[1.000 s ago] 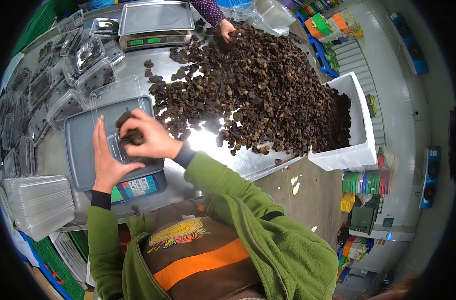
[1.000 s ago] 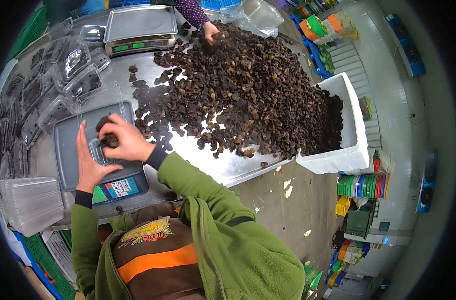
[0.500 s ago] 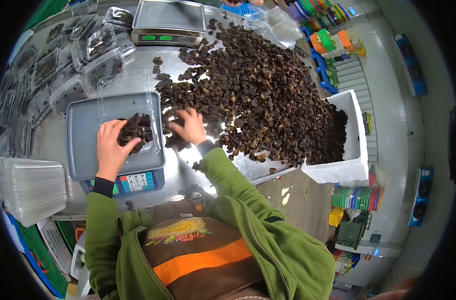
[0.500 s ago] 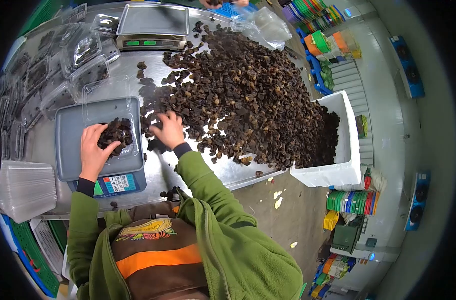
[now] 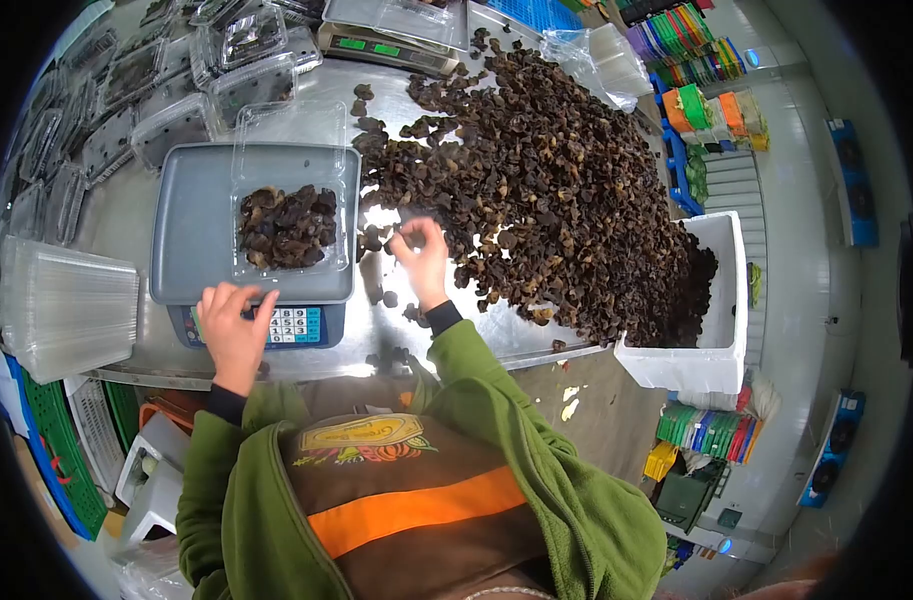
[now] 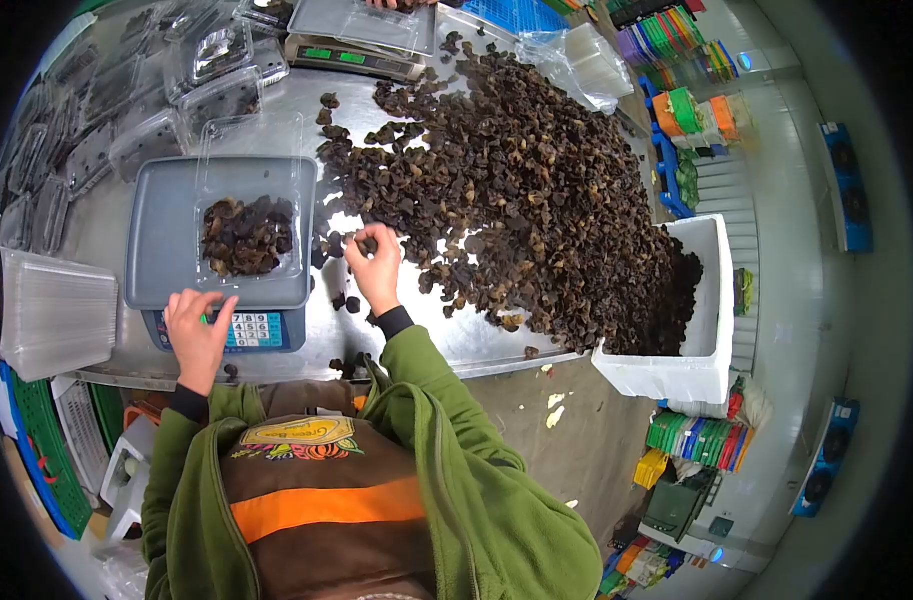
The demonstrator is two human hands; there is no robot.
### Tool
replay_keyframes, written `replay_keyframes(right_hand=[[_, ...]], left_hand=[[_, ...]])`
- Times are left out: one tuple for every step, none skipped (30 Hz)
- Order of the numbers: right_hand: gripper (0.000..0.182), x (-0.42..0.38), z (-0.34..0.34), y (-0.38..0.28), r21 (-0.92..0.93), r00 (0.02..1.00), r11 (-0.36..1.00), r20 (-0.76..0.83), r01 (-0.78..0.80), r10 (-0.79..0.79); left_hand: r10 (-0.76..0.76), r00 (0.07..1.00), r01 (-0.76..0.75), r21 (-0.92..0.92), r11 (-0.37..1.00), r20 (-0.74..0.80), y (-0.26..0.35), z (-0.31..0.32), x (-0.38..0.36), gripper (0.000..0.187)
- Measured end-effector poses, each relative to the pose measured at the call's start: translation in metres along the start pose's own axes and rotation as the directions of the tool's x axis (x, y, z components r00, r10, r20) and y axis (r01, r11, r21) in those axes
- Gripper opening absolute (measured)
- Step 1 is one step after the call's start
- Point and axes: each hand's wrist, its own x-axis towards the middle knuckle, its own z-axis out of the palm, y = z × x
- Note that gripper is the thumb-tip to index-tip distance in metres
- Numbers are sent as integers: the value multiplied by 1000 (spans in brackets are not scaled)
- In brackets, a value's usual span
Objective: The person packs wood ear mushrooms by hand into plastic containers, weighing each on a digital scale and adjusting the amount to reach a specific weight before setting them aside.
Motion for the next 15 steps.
replay_keyframes(right_hand=[[19, 6, -3, -26, 55, 999, 998, 35, 13, -15], [20, 10, -1, -50, 128, 993, 987, 50, 96, -103], [20, 15, 4, -71, 202, 979, 962, 55, 181, -196], [20, 19, 10, -85, 148, 952, 947, 76, 284, -298], [18, 22, 17, -101, 143, 922, 918, 70, 369, -381], [19, 20, 24, -116, 140, 933, 940, 142, 311, -330], [21, 18, 30, -126, 134, 937, 958, 215, 252, -276], [21, 19, 35, -130, 137, 936, 957, 215, 256, -280], [24, 20, 41, -132, 75, 909, 946, 263, 315, -323], [27, 21, 44, -134, 16, 878, 926, 315, 376, -362], [27, 24, 44, -134, 18, 875, 924, 318, 381, -367], [32, 27, 44, -135, 20, 859, 921, 354, 388, -370], [36, 29, 42, -135, 20, 842, 919, 391, 395, -370], [37, 34, 40, -134, 27, 850, 921, 374, 389, -370], [31, 39, 37, -131, 29, 846, 894, 313, 446, -432]], left_hand=[[-4, 1000, 4, -4, 1000, 3, 5, 5, 2, 22], [-52, 999, 53, 23, 998, -16, 11, 12, 7, 23], [-96, 995, 98, 48, 994, -41, 16, 18, 11, 24], [-132, 991, 134, 71, 988, -25, 20, 24, 13, 25], [-128, 991, 130, 66, 989, -33, 20, 30, 12, 25], [-131, 991, 131, 59, 990, -18, 19, 37, 10, 25], [-133, 991, 133, 53, 990, -3, 18, 39, 9, 24], [-160, 987, 157, 57, 986, 36, 22, 37, 10, 22], [-163, 986, 160, 59, 985, 35, 21, 36, 9, 22], [-147, 988, 144, 60, 988, 43, 20, 35, 9, 19], [-130, 990, 127, 60, 990, 48, 18, 36, 10, 16], [-133, 990, 130, 59, 990, 42, 16, 36, 10, 16], [-109, 993, 106, 62, 992, 44, 13, 36, 10, 13], [-85, 995, 82, 62, 995, 44, 11, 36, 11, 10], [-89, 995, 86, 59, 994, 40, 11, 35, 12, 10]])
